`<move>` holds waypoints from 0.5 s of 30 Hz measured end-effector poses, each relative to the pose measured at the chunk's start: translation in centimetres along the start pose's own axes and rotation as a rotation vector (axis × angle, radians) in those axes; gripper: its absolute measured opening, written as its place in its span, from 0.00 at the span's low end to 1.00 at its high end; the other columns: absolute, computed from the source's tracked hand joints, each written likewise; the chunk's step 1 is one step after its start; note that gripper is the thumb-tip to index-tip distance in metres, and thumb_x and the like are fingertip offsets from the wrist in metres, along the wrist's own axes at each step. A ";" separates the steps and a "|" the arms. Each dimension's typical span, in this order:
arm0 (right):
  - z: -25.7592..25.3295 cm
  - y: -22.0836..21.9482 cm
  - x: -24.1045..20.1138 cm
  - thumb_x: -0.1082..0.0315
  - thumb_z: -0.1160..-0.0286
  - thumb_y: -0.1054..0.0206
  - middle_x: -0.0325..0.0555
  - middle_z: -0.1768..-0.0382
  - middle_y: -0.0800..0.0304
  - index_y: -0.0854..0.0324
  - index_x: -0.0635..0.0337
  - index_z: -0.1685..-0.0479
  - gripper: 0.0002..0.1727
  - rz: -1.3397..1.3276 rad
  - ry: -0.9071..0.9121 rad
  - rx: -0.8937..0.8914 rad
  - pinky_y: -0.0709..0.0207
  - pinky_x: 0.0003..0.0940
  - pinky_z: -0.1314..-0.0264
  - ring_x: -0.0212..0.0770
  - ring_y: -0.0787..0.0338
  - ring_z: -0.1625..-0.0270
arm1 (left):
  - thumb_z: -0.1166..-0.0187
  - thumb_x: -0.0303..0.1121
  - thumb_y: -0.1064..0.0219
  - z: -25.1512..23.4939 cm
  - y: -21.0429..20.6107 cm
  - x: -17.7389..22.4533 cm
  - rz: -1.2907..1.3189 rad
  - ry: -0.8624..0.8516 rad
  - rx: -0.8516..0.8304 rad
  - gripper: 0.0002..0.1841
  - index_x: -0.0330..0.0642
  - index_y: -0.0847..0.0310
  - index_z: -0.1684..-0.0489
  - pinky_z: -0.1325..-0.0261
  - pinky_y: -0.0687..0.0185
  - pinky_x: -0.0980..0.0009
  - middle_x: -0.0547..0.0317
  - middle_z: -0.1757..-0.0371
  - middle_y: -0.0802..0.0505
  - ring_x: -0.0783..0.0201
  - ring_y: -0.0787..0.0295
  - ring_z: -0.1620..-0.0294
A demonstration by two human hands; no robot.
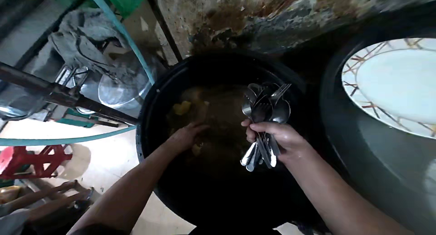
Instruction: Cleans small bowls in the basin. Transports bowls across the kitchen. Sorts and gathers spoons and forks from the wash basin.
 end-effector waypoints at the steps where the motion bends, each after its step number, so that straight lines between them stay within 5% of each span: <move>1: -0.1 0.1 -0.1 0.75 0.26 0.43 0.43 0.81 0.14 0.13 0.64 0.59 0.11 -0.001 0.004 -0.002 0.17 0.22 0.74 0.31 0.15 0.79 | 0.17 0.22 0.37 -0.4 0.4 -0.6 0.070 0.008 0.034 0.36 0.62 0.38 0.09 0.19 0.27 0.47 0.55 0.08 0.34 0.49 0.27 0.15; 7: -0.3 0.1 -0.2 0.76 0.24 0.44 0.47 0.75 0.09 0.12 0.65 0.61 0.12 -0.024 0.007 0.007 0.17 0.24 0.73 0.34 0.13 0.77 | 0.09 0.39 0.44 -1.2 1.8 -2.0 -0.028 0.324 0.183 0.19 0.45 0.19 0.27 0.26 0.22 0.42 0.46 0.21 0.20 0.44 0.20 0.24; 9: -0.2 0.1 -0.2 0.77 0.20 0.46 0.48 0.75 0.09 0.13 0.66 0.61 0.13 0.004 -0.005 0.023 0.16 0.23 0.71 0.34 0.12 0.76 | 0.12 0.34 0.40 -0.9 1.2 1.3 -0.167 0.207 0.072 0.18 0.42 0.18 0.27 0.24 0.23 0.43 0.44 0.23 0.18 0.42 0.22 0.23; 13: -0.5 0.3 -0.2 0.79 0.24 0.44 0.48 0.75 0.08 0.14 0.65 0.63 0.11 0.063 0.050 0.058 0.17 0.23 0.73 0.34 0.12 0.77 | 0.17 0.31 0.33 0.1 -3.8 8.2 -0.262 -0.314 -0.079 0.17 0.46 0.15 0.31 0.21 0.29 0.42 0.48 0.25 0.16 0.43 0.23 0.22; 15: -0.4 0.2 -0.3 0.82 0.23 0.42 0.48 0.77 0.10 0.16 0.65 0.63 0.09 0.081 0.049 0.117 0.20 0.22 0.78 0.33 0.15 0.81 | 0.17 0.31 0.33 -0.9 -4.3 9.3 -0.222 -0.310 -0.082 0.19 0.44 0.17 0.28 0.17 0.33 0.44 0.48 0.24 0.17 0.44 0.24 0.21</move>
Point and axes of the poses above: each hand's wrist, its own z-axis away from the middle knuckle, its own y-axis out of the back of the hand, x = y × z, the point moved 5 cm from there along -z, towards the middle knuckle
